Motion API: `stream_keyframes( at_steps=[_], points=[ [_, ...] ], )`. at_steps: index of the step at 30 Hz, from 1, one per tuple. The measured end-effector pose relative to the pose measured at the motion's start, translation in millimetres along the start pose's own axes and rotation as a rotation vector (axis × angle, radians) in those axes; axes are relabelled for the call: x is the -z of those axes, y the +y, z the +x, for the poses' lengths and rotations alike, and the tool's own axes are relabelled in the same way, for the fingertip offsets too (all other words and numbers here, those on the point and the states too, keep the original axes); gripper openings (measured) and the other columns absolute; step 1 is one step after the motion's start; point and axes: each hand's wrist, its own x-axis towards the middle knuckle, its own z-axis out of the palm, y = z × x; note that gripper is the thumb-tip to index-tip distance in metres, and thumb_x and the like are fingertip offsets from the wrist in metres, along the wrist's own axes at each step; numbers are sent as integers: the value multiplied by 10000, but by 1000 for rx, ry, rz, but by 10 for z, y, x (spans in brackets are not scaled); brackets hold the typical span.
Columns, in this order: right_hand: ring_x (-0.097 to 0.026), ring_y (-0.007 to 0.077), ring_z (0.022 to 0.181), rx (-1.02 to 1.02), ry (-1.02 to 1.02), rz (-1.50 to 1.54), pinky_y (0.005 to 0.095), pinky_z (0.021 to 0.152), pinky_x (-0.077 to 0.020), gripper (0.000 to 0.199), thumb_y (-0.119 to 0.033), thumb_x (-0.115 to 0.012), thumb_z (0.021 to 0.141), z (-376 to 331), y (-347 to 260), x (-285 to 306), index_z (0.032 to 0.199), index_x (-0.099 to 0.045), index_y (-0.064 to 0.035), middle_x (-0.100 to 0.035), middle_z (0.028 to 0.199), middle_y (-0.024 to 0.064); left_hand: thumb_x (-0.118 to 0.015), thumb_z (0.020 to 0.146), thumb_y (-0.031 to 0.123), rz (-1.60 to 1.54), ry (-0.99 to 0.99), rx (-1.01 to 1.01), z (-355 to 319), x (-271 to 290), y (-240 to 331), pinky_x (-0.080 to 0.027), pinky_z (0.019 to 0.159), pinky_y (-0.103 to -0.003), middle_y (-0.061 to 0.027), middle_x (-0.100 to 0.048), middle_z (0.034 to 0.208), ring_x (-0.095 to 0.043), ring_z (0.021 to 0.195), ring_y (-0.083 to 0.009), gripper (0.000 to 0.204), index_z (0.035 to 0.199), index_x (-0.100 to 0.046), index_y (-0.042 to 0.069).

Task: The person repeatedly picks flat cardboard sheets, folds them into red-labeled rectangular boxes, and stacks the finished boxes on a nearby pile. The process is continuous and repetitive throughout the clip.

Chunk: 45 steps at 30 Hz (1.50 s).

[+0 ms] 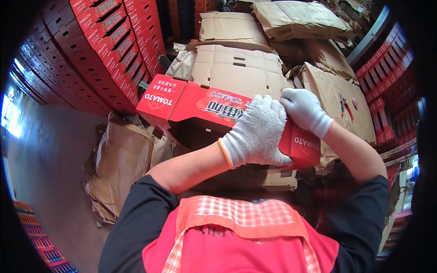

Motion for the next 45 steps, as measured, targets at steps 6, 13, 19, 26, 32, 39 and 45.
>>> stream_keyframes(
  at_steps=[6, 13, 19, 26, 32, 39, 45],
  points=[
    [-638, 132, 697, -259, 237, 677, 301, 694, -523, 214, -208, -627, 937, 154, -9, -14, 947, -715, -14, -689, 772, 73, -726, 767, 638, -501, 317, 108, -60, 12, -130, -350, 1119, -416, -257, -485, 1403, -471, 1321, -344, 1096, 1480, -313, -86],
    [-646, 376, 1023, 275, 170, 237, 426, 887, -533, 617, -209, -714, 747, -156, -594, 42, 1323, -545, -66, -670, 1110, 203, -529, 944, 82, -781, 475, -17, -672, -31, -454, -444, 1017, -392, -184, -613, 1281, -601, 1175, -298, 421, 1338, -520, -68],
    [-626, 106, 892, -52, 132, 937, 274, 815, -516, 372, -171, -706, 769, -72, 962, -88, 1095, -687, 7, -690, 943, 46, -616, 847, 556, -258, 287, -14, -1847, 183, -304, -191, 1170, -587, -235, -490, 1451, -453, 1364, -399, 848, 1470, -428, 11],
    [-677, 245, 811, -334, -376, 632, 351, 704, -543, 184, -210, -569, 898, -659, 1156, -2297, 855, -716, -107, -697, 846, 107, -853, 643, 463, -109, 114, -47, -1058, 104, -126, -333, 1108, -546, -279, -452, 1414, -436, 1301, -483, 955, 1392, -479, 3],
    [-583, 224, 648, -115, 595, 275, 338, 643, -507, 112, -149, -580, 956, -665, 1277, -1209, 900, -657, -90, -669, 789, 110, -853, 643, 380, -232, 317, -216, -249, -329, 378, -420, 1065, -511, -276, -506, 1387, -528, 1212, -471, 918, 1382, -488, -24],
    [-642, 156, 919, 228, 414, 177, 328, 813, -524, 384, -185, -722, 882, -1005, -33, 125, 1221, -583, -73, -669, 1019, 92, -890, 610, 482, -459, 673, -232, 31, -863, 514, -424, 1049, -500, -337, -145, 1579, -461, 1276, -505, 1316, 1575, -112, 39],
    [-505, 185, 695, -252, -131, 653, 324, 679, -471, 239, -145, -690, 741, -691, -155, 339, 870, -516, -42, -532, 765, 96, -894, 503, 591, -769, 489, 183, -78, -1076, 655, -180, 1179, -556, -316, 50, 1608, -34, 1492, -491, 1577, 1559, 142, 43]
  ],
)
